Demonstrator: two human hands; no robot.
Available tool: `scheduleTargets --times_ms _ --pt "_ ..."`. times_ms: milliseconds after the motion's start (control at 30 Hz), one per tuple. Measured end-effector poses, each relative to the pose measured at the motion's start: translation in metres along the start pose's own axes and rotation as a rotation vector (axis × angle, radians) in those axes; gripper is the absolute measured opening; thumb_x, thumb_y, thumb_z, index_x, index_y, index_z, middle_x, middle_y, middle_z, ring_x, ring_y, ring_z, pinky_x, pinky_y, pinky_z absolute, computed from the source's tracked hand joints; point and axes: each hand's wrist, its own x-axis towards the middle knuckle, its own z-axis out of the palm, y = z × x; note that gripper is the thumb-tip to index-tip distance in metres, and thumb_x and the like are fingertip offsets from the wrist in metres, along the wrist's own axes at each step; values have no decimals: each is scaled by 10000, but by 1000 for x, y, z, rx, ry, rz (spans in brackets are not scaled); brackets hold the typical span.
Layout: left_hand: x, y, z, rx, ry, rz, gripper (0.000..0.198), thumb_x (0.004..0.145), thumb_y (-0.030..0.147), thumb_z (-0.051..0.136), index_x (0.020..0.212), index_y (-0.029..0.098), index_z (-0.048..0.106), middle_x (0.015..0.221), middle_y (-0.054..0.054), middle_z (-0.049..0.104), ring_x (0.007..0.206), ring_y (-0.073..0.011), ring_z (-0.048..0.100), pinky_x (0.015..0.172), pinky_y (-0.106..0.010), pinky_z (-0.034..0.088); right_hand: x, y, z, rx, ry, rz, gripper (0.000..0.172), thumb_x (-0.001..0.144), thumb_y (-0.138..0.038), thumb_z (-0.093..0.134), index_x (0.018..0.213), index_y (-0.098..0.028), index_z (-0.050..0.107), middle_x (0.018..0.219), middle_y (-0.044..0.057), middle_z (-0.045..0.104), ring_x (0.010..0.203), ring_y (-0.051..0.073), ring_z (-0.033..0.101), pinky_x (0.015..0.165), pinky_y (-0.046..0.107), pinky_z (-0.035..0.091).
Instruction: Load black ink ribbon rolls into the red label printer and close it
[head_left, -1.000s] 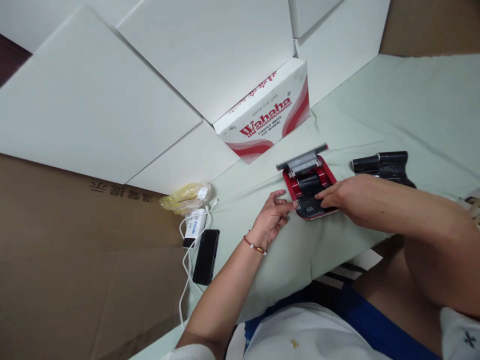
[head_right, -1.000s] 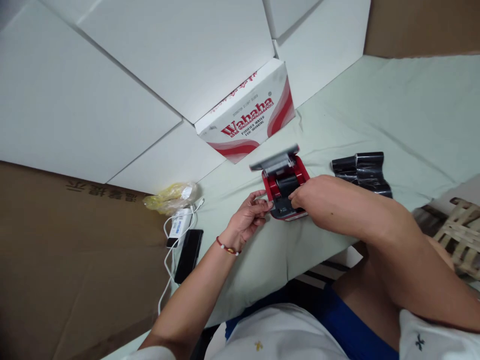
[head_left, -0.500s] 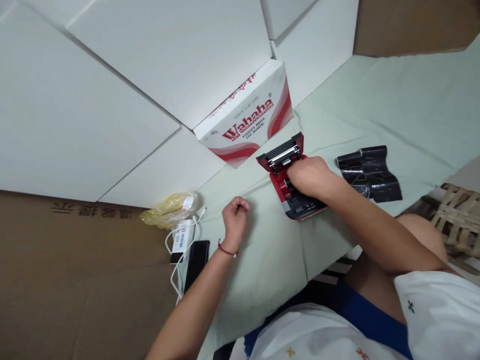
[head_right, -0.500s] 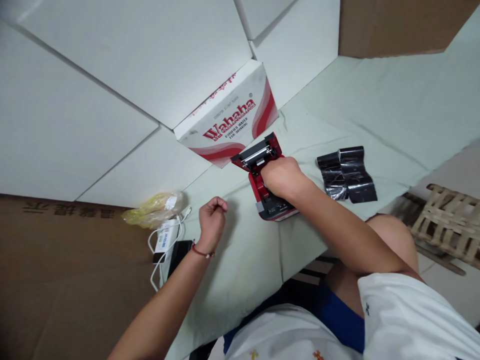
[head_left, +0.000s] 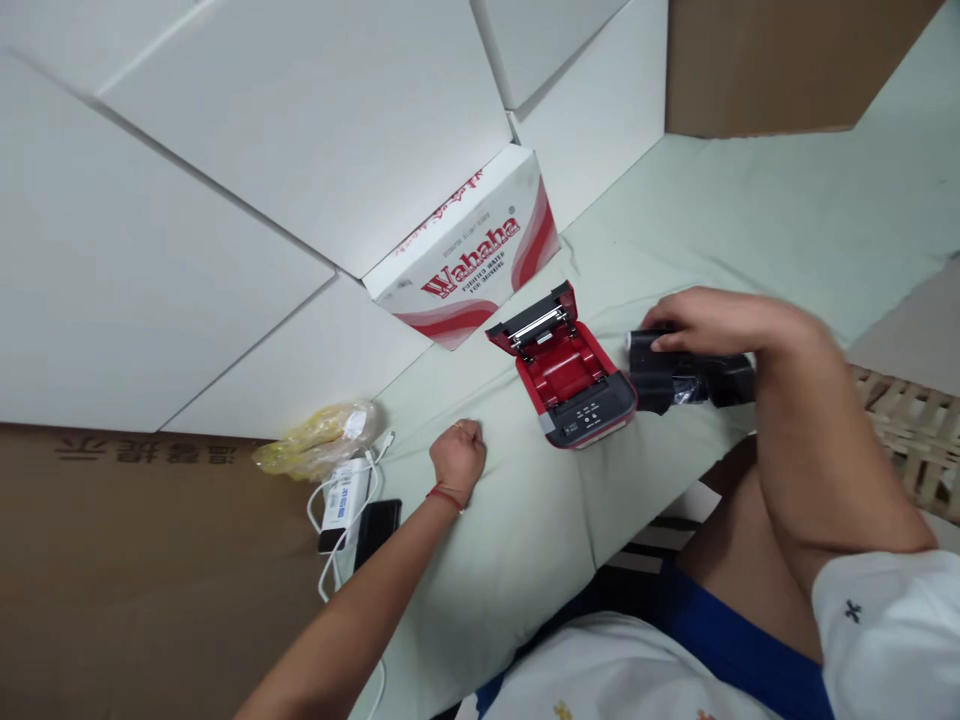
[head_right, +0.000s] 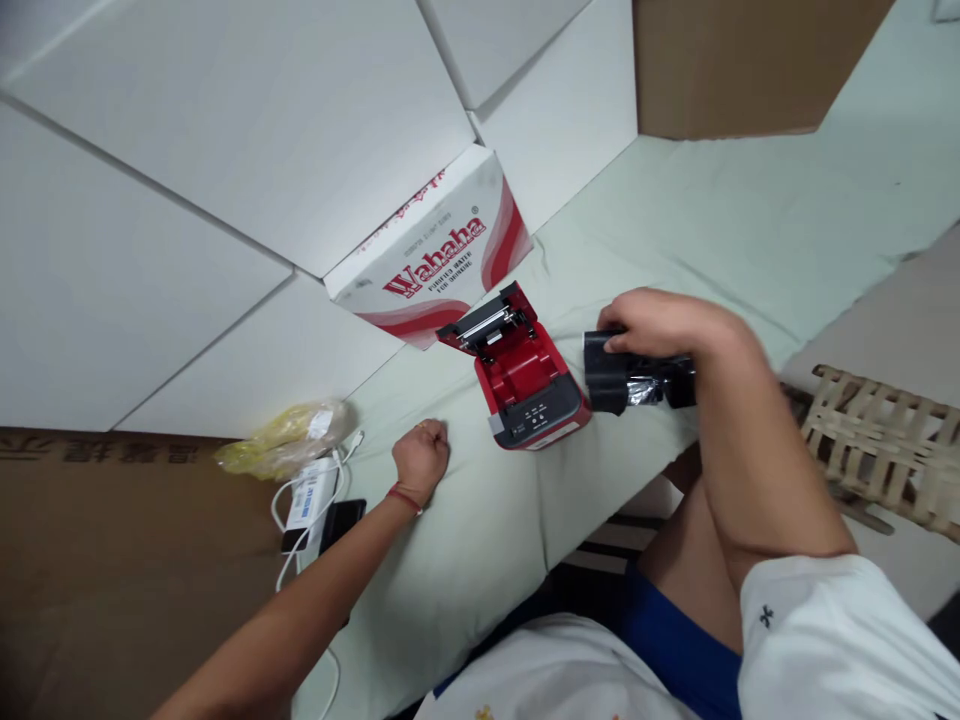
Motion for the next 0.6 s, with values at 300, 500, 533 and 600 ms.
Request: scheduleTargets --times_ms 300,500,533,600 --pt "2 -3 2 26 21 32 243 814 78 489 756 164 709 842 -92 711 814 -221 629 654 -303 316 6 3 2 8 215 245 396 936 -262 545 1260 -229 770 1229 110 773 1085 277 690 877 371 499" --pt "2 -4 6 -2 45 35 243 801 74 499 765 171 719 853 -84 726 842 -226 650 683 -299 363 10 14 11 -138 -71 414 441 837 -239 631 1252 -267 776 1209 109 766 1007 280 683 727 337 448" --pt "1 -4 6 3 45 32 246 802 74 499 771 173 722 860 -83 731 848 -228 653 686 -299 368 13 11 13 -149 -73 416 444 828 -228 629 1244 -268 779 1208 112 766 1007 283 681 712 335 435" --pt "1 -4 6 15 42 20 255 808 72 496 783 177 727 871 -82 736 854 -230 656 688 -299 375 10 9 12 -136 -92 379 451 805 -221 650 1233 -278 783 1183 102 771 986 277 679 709 333 425"
